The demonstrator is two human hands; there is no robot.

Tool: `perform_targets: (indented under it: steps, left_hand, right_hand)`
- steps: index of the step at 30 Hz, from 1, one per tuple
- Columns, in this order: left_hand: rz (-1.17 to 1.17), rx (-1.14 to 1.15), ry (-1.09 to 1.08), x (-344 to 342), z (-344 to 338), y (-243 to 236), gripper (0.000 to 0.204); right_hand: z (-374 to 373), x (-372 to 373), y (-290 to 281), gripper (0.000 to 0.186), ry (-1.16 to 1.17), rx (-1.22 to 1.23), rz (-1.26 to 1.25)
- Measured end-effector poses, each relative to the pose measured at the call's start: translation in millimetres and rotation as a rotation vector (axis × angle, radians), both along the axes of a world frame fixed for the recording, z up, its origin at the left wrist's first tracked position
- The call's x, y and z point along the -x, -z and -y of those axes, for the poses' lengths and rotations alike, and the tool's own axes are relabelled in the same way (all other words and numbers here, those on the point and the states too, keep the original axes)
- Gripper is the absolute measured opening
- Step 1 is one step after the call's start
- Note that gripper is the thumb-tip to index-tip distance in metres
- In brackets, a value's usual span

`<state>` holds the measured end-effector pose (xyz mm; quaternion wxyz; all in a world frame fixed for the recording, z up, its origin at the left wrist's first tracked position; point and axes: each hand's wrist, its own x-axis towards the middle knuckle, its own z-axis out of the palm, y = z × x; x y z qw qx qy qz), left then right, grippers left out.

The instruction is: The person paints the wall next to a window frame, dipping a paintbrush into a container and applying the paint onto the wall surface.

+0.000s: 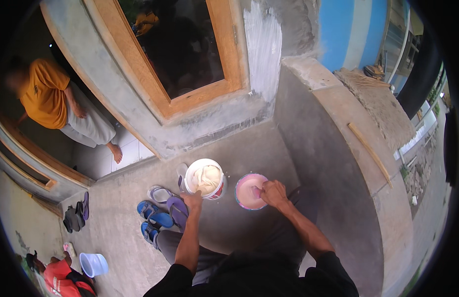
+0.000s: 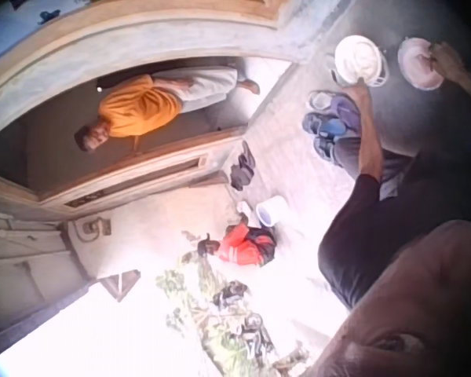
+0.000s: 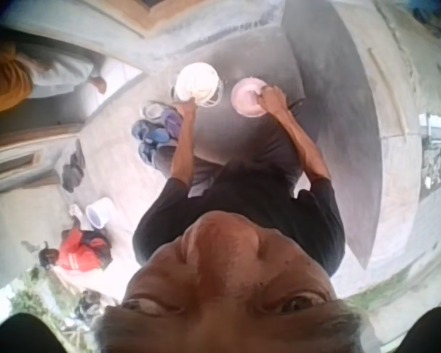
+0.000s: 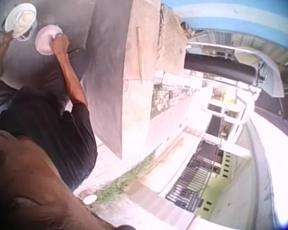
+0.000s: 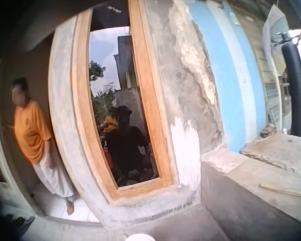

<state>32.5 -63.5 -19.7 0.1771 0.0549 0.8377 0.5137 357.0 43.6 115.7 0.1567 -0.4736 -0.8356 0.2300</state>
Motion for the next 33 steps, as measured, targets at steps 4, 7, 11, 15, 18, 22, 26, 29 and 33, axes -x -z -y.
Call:
perform_targets:
  steps: [4,7,11,15,18,22,26,29,33]
  left_hand:
    - [-0.048,0.051,-0.011,-15.2,13.5,-6.4,0.088]
    - [0.158,-0.041,0.014,-39.7,21.0,-39.2,0.087]
    - [-0.009,0.114,0.080,-0.5,42.7,-9.8,0.105]
    - [-0.298,0.380,0.152,12.5,23.7,-5.5,0.113]
    - [-0.409,0.341,0.139,17.6,4.6,-9.3,0.104]
    - [-0.469,0.376,0.206,22.6,-13.2,1.6,0.093]
    - [-0.517,0.324,0.194,13.1,-2.7,-0.5,0.089]
    - [-0.552,0.228,0.204,1.9,-1.6,-23.3,0.085]
    - [-0.471,0.328,0.161,-7.5,-9.6,-29.5,0.084]
  right_hand:
    - [1.3,6.4,-6.8,0.042,-0.033,0.010,0.020]
    - [-4.7,1.4,-7.7,0.042,0.003,0.033,0.012]
    - [-8.1,9.5,-32.3,0.038,-0.080,0.081,0.002]
    - [-10.9,15.5,-20.6,0.035,-0.156,0.102,0.027]
    - [-10.4,18.7,-1.5,0.034,-0.154,0.015,0.032]
    - [-5.5,27.9,14.8,0.024,-0.261,0.029,0.033]
    - [-14.7,29.3,24.1,0.021,-0.200,0.212,-0.018]
    - [-31.7,13.7,7.3,0.020,-0.103,0.428,-0.102]
    - [-46.4,-2.8,-15.4,0.016,0.017,0.511,-0.122]
